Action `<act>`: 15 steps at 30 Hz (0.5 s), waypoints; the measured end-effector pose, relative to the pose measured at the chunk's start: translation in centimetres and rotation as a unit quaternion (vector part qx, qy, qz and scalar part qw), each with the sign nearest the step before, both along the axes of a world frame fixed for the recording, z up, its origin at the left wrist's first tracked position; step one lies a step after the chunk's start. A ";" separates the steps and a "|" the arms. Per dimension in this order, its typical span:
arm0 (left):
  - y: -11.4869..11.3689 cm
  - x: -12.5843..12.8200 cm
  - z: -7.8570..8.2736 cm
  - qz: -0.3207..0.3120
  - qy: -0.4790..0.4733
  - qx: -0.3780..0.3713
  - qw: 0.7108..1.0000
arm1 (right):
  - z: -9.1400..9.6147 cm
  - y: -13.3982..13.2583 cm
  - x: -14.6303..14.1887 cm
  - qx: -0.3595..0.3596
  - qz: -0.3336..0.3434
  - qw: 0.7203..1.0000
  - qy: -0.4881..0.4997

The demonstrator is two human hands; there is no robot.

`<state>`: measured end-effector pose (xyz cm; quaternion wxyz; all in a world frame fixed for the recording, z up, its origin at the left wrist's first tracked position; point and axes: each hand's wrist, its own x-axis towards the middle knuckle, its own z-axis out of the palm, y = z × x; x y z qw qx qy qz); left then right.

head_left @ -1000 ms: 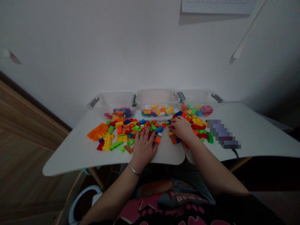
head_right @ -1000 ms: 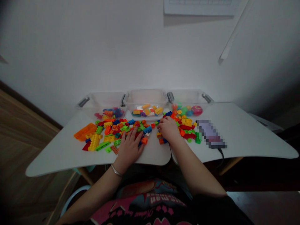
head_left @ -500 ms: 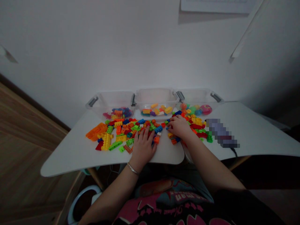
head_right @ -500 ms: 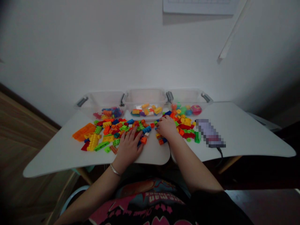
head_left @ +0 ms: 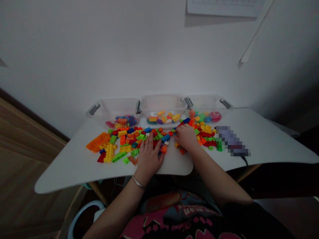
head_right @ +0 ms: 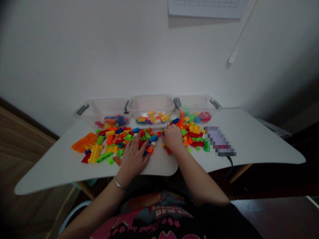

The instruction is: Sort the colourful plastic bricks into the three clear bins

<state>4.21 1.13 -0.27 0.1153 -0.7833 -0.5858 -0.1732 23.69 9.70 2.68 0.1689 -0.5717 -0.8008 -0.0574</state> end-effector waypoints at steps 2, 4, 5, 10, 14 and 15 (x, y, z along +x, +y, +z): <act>0.0 0.0 0.0 0.005 0.005 -0.004 1.000 | 0.1 -0.1 0.5 0.009 -0.020 0.998 0.055; 0.0 0.1 0.0 0.006 0.012 -0.012 1.000 | 0.5 0.2 1.4 0.022 -0.037 0.991 0.124; 0.0 0.1 0.0 0.006 0.014 -0.015 1.000 | 0.8 0.5 2.1 0.033 -0.045 0.985 0.163; 0.3 0.0 -0.4 0.005 0.015 -0.012 1.000 | 4.0 3.8 7.2 0.137 -0.090 0.921 0.355; 0.3 -0.1 -0.6 0.002 0.012 -0.006 1.000 | 6.9 7.2 10.7 0.172 -0.128 0.882 0.419; 0.3 -0.1 -0.6 0.000 0.011 -0.005 1.000 | 7.4 7.9 11.2 0.171 -0.149 0.876 0.425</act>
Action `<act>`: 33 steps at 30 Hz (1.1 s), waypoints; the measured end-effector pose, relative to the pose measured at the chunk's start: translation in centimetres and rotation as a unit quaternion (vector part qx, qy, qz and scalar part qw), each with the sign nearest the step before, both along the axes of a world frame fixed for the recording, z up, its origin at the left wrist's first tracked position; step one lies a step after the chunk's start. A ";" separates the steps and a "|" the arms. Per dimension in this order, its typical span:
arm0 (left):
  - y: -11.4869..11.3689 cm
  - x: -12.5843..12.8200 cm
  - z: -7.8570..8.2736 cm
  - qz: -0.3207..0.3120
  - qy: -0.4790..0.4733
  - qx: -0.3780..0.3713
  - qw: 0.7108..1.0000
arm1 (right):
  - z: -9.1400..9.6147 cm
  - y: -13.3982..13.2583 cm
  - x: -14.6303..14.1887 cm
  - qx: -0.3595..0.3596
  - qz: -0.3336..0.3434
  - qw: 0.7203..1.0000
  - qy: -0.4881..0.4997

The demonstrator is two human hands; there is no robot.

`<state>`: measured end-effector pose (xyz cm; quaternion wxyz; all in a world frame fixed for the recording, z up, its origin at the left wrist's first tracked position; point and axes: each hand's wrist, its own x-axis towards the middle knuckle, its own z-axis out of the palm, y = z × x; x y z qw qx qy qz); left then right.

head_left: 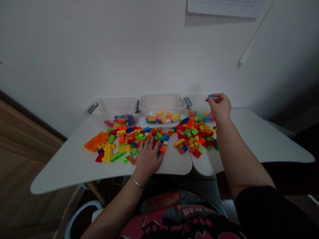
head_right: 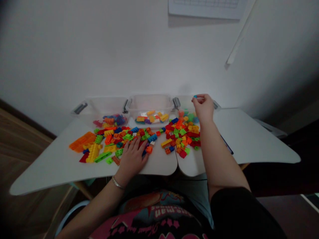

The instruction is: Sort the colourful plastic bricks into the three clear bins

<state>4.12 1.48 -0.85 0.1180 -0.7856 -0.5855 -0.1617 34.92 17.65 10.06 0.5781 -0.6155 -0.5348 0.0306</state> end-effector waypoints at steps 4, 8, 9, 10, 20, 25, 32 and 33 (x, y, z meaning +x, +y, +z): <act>0.1 0.0 0.1 -0.003 -0.001 -0.001 1.000 | 0.7 2.0 1.0 -0.084 -0.045 0.995 -0.032; 0.1 0.0 0.2 -0.003 -0.004 -0.001 1.000 | -0.3 2.9 1.2 -0.196 -0.041 0.975 -0.099; 0.1 0.0 0.2 -0.003 -0.005 -0.001 1.000 | -0.5 3.0 1.2 -0.228 -0.043 0.966 -0.116; 0.1 0.1 0.2 -0.003 -0.006 -0.001 1.000 | -0.7 3.1 1.1 -0.259 -0.048 0.955 -0.134; 0.1 0.0 0.0 -0.005 -0.005 0.002 1.000 | -1.3 4.1 1.4 -0.356 -0.052 0.908 -0.216; 0.0 0.0 0.1 -0.004 -0.004 0.000 1.000 | -2.2 3.0 1.4 -0.233 -0.039 0.959 -0.154; 0.0 0.0 0.3 -0.002 -0.003 -0.005 1.000 | -3.6 -2.4 -0.2 -0.008 0.034 0.993 -0.110; 0.0 0.1 0.3 -0.001 -0.002 -0.005 1.000 | -4.0 -3.6 -0.6 0.003 0.043 0.991 -0.126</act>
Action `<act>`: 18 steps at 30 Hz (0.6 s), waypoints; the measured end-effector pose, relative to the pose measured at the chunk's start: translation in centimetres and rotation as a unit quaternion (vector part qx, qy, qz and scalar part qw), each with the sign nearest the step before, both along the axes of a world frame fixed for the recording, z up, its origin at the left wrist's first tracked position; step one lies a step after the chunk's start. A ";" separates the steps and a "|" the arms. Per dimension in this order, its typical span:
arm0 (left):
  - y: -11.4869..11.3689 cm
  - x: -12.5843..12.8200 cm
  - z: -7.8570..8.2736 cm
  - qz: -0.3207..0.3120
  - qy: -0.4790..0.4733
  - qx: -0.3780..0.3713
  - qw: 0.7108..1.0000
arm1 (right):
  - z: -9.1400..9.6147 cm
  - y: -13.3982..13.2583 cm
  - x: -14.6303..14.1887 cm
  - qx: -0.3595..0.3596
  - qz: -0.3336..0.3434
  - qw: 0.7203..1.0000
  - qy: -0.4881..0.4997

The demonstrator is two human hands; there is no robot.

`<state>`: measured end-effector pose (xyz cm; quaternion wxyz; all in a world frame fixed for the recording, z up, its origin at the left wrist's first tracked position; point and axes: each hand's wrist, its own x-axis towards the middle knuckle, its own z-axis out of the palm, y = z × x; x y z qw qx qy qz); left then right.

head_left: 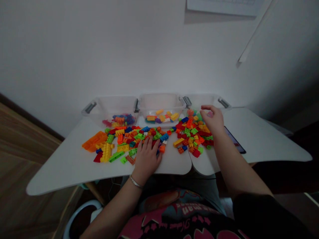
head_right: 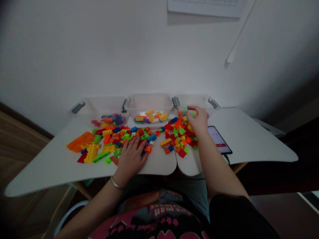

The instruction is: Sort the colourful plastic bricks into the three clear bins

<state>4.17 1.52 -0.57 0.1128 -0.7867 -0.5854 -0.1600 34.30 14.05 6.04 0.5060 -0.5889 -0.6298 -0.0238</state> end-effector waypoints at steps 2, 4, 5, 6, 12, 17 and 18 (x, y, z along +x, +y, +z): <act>0.0 0.0 0.0 0.000 0.002 -0.002 1.000 | -1.0 -2.5 -1.1 -0.004 0.029 0.999 -0.028; -0.1 0.0 0.0 0.000 0.002 -0.006 1.000 | -2.1 -4.9 -2.3 -0.036 0.065 0.995 -0.070; -0.1 0.0 0.0 0.001 0.001 -0.007 1.000 | -2.5 -6.0 -3.0 -0.055 0.088 0.990 -0.098; -0.2 0.0 0.0 0.001 -0.001 -0.008 1.000 | -3.0 -7.0 -3.6 -0.074 0.111 0.983 -0.128; -0.2 0.0 0.1 0.003 -0.006 -0.013 1.000 | -3.8 -9.5 -6.4 -0.108 0.163 0.946 -0.260; -0.3 0.1 0.3 0.003 -0.006 -0.014 1.000 | -4.4 -8.9 -7.0 -0.133 0.160 0.936 -0.283; -0.3 0.1 0.2 0.002 -0.006 -0.012 1.000 | -4.5 -8.8 -7.1 -0.137 0.162 0.934 -0.289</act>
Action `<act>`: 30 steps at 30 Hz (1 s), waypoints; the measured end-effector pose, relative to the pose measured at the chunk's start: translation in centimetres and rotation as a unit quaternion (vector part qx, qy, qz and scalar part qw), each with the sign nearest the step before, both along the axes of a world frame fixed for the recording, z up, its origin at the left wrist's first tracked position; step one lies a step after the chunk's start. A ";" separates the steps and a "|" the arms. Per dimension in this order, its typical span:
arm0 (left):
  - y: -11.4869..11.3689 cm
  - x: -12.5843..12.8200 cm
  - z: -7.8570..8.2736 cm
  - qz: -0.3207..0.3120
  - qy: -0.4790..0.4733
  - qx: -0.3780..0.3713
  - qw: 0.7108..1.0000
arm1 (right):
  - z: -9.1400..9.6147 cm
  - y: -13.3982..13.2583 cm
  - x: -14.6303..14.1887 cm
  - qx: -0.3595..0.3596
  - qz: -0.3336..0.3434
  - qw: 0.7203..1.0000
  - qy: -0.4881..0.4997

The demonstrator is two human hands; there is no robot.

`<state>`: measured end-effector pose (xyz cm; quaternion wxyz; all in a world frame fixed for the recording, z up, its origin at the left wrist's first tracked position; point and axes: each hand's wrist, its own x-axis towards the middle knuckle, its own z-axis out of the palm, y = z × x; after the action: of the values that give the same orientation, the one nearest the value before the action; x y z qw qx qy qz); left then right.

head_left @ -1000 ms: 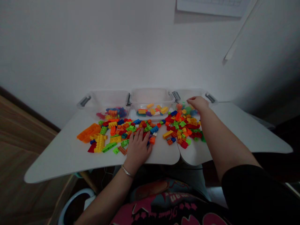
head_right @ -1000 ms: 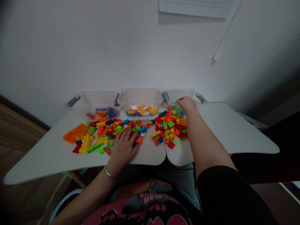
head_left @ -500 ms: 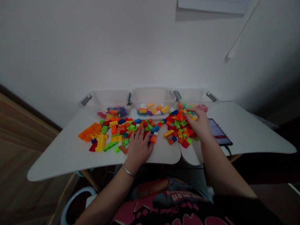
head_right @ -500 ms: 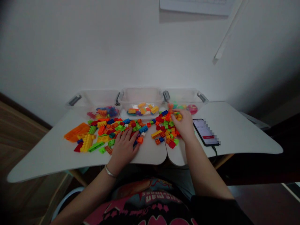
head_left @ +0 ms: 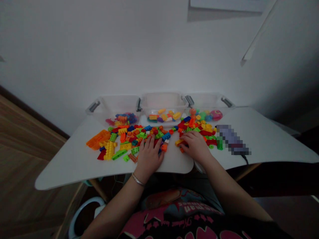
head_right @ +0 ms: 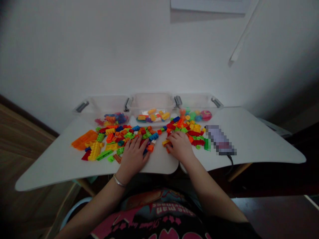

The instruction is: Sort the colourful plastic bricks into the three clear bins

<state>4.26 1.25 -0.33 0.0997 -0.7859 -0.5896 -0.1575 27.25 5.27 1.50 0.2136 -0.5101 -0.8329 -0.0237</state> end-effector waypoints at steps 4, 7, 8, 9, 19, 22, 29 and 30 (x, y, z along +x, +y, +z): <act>0.0 -0.1 -0.1 0.000 0.005 0.007 1.000 | -0.2 0.7 -0.3 -0.017 0.010 0.999 -0.027; 0.0 -0.1 -0.1 0.000 0.007 0.007 1.000 | 0.0 1.4 -0.3 -0.022 0.014 0.998 -0.049; 0.0 -0.1 0.0 0.001 0.007 0.006 1.000 | 0.0 1.7 -0.3 -0.022 0.015 0.998 -0.057; 0.0 -0.1 0.0 0.001 0.008 0.004 1.000 | 0.1 1.9 -0.2 -0.022 0.018 0.998 -0.064; 0.0 -0.1 -0.2 -0.002 -0.002 0.005 1.000 | 0.4 3.3 -0.9 -0.029 0.030 0.995 -0.094; 0.0 -0.1 -0.1 -0.002 -0.001 0.006 1.000 | 0.3 3.3 -1.0 -0.028 0.037 0.996 -0.076; 0.0 0.1 -0.1 0.000 0.000 0.005 1.000 | 0.0 3.3 -0.8 -0.030 0.030 0.991 0.130; 0.0 0.0 -0.1 0.000 0.001 0.005 1.000 | 0.2 3.5 -0.9 -0.025 0.020 0.983 0.182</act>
<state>4.30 1.22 -0.40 0.1040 -0.7855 -0.5888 -0.1597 26.40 8.81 1.75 0.3494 -0.4946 -0.7901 0.0951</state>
